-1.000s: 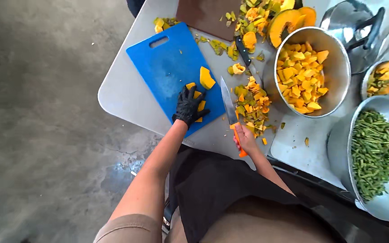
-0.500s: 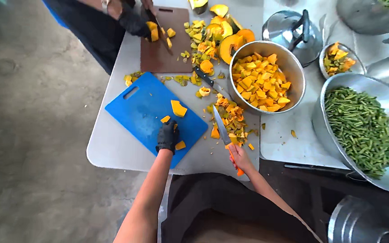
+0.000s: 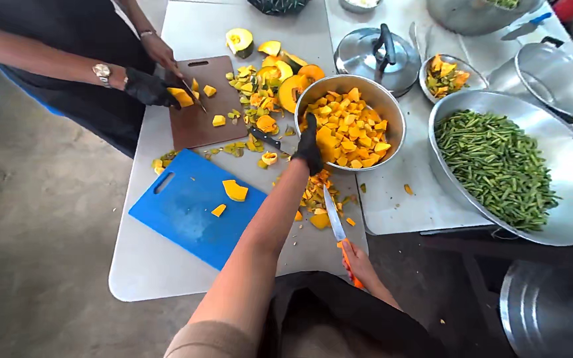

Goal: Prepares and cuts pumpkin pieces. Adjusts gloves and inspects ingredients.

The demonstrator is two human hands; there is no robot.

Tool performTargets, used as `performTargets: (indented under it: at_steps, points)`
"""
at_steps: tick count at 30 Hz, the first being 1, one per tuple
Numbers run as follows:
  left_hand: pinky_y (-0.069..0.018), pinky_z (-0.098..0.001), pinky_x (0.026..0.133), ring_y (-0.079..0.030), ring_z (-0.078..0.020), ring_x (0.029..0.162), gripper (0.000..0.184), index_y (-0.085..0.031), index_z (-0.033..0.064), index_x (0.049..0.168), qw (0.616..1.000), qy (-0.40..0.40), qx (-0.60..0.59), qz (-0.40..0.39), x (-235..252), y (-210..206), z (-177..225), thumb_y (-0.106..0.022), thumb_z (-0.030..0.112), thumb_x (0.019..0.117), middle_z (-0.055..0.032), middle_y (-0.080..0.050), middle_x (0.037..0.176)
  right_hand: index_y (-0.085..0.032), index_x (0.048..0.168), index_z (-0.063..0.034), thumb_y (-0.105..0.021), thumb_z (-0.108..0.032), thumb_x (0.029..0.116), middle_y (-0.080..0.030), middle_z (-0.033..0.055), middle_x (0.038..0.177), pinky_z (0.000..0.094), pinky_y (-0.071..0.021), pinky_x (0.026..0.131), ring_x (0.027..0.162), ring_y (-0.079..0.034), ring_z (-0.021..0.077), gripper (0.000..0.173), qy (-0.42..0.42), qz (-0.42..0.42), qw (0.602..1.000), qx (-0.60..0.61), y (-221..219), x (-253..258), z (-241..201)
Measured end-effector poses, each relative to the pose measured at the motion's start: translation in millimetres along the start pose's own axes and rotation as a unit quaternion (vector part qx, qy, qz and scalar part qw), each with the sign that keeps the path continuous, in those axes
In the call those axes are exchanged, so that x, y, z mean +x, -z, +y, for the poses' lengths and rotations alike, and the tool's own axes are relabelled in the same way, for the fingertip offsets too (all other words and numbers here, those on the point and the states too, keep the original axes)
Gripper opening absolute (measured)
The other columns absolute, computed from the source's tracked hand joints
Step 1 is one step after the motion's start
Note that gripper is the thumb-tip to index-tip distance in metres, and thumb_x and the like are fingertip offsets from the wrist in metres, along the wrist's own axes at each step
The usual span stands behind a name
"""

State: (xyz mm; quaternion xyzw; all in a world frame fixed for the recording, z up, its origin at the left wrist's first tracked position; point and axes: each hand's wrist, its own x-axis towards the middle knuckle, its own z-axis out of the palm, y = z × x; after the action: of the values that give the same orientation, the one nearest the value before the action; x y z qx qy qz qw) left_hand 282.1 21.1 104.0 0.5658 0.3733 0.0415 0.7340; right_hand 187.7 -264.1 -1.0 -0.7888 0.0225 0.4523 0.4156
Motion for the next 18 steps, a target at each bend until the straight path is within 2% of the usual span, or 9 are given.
performTargets:
  at_steps: [1, 2, 3, 6, 7, 9, 11, 15, 18]
  points:
    - [-0.0506, -0.0528, 0.083, -0.057, -0.0292, 0.101, 0.08, -0.045, 0.0102, 0.145, 0.999, 0.026, -0.041, 0.001, 15, -8, 6, -0.014, 0.071, 0.1028, -0.0177, -0.057, 0.119, -0.057, 0.12, 0.003, -0.037, -0.034, 0.1132, -0.05, 0.0012, 0.065, 0.0245, -0.0448, 0.046, 0.048, -0.048, 0.0084, 0.043, 0.0, 0.006, 1.0, -0.001, 2, -2, 2]
    - [-0.05, -0.0576, 0.084, -0.056, -0.0323, 0.099, 0.086, -0.045, 0.0071, 0.143, 0.996, 0.042, -0.077, -0.016, 27, -10, 11, -0.013, 0.074, 0.1004, -0.0205, -0.056, 0.116, -0.057, 0.119, 0.0029, -0.037, -0.034, 0.1132, -0.05, 0.0012, 0.065, 0.0247, -0.0455, 0.047, 0.048, -0.049, 0.0084, 0.042, 0.001, 0.01, 1.0, 0.0, 5, -4, 5]
    - [-0.0503, -0.0538, 0.078, -0.054, -0.0288, 0.089, 0.082, -0.047, 0.0081, 0.134, 0.996, 0.042, -0.077, -0.006, 35, -13, 15, -0.013, 0.075, 0.1001, -0.0162, -0.054, 0.106, -0.057, 0.117, 0.0029, -0.037, -0.034, 0.1133, -0.05, 0.001, 0.065, 0.0247, -0.046, 0.047, 0.048, -0.05, 0.0083, 0.042, 0.001, 0.016, 1.0, 0.003, 7, -4, 6]
    - [-0.051, -0.0529, 0.093, -0.058, -0.0333, 0.115, 0.076, -0.036, 0.0096, 0.155, 0.996, 0.015, -0.083, 0.014, 33, 5, 17, -0.016, 0.064, 0.1062, -0.0225, -0.05, 0.142, -0.057, 0.113, 0.0032, -0.037, -0.034, 0.1133, -0.048, 0.0001, 0.062, 0.0242, -0.0462, 0.045, 0.046, -0.048, 0.0077, 0.043, -0.015, 0.031, 0.999, 0.026, 10, -1, 8]
    - [-0.0513, -0.0486, 0.097, -0.058, -0.0314, 0.121, 0.071, -0.035, 0.0086, 0.156, 0.996, 0.005, -0.092, 0.018, 27, 17, 15, -0.018, 0.059, 0.1085, -0.0213, -0.049, 0.146, -0.057, 0.112, 0.0034, -0.037, -0.034, 0.1133, -0.048, -0.0001, 0.061, 0.024, -0.0458, 0.044, 0.045, -0.048, 0.0075, 0.043, -0.02, 0.033, 0.999, 0.027, 10, 0, 7]
    - [-0.0529, -0.0373, 0.092, -0.062, -0.0225, 0.11, 0.057, -0.044, 0.0049, 0.148, 0.997, -0.027, -0.064, 0.039, 9, 50, 0, -0.027, 0.046, 0.1121, -0.0161, -0.057, 0.134, -0.056, 0.115, 0.0037, -0.037, -0.033, 0.1134, -0.048, -0.0004, 0.062, 0.0235, -0.0455, 0.044, 0.046, -0.048, 0.0068, 0.042, -0.014, 0.023, 0.999, 0.017, 9, 3, 5]
    - [-0.0534, -0.0343, 0.089, -0.064, -0.0176, 0.106, 0.046, -0.051, 0.0024, 0.141, 0.996, -0.058, 0.02, 0.063, -18, 100, -28, -0.038, 0.035, 0.1118, -0.0132, -0.062, 0.128, -0.055, 0.119, 0.0048, -0.036, -0.032, 0.1137, -0.049, -0.0006, 0.064, 0.0232, -0.0465, 0.046, 0.047, -0.049, 0.0058, 0.042, -0.003, 0.007, 1.0, -0.011, 4, 7, -1]
    - [-0.0542, -0.0479, 0.087, -0.066, -0.0278, 0.096, 0.036, -0.063, -0.0027, 0.124, 0.949, -0.036, 0.239, 0.201, -94, 197, -122, -0.054, 0.027, 0.1059, -0.0199, -0.068, 0.111, -0.055, 0.12, 0.0061, -0.034, -0.032, 0.1139, -0.05, 0.0012, 0.067, 0.0257, -0.0481, 0.05, 0.051, -0.051, 0.0077, 0.044, 0.019, -0.045, 0.995, -0.081, -10, 19, -14]
    - [-0.052, -0.0573, 0.097, -0.064, -0.0383, 0.113, 0.043, -0.061, 0.002, 0.132, 0.916, -0.013, 0.346, 0.201, -141, 212, -192, -0.07, 0.026, 0.0978, -0.0229, -0.064, 0.126, -0.055, 0.119, 0.0034, -0.036, -0.033, 0.1135, -0.048, 0.0002, 0.065, 0.0252, -0.0461, 0.048, 0.049, -0.048, 0.0075, 0.042, 0.03, -0.097, 0.987, -0.128, -23, 32, -24]
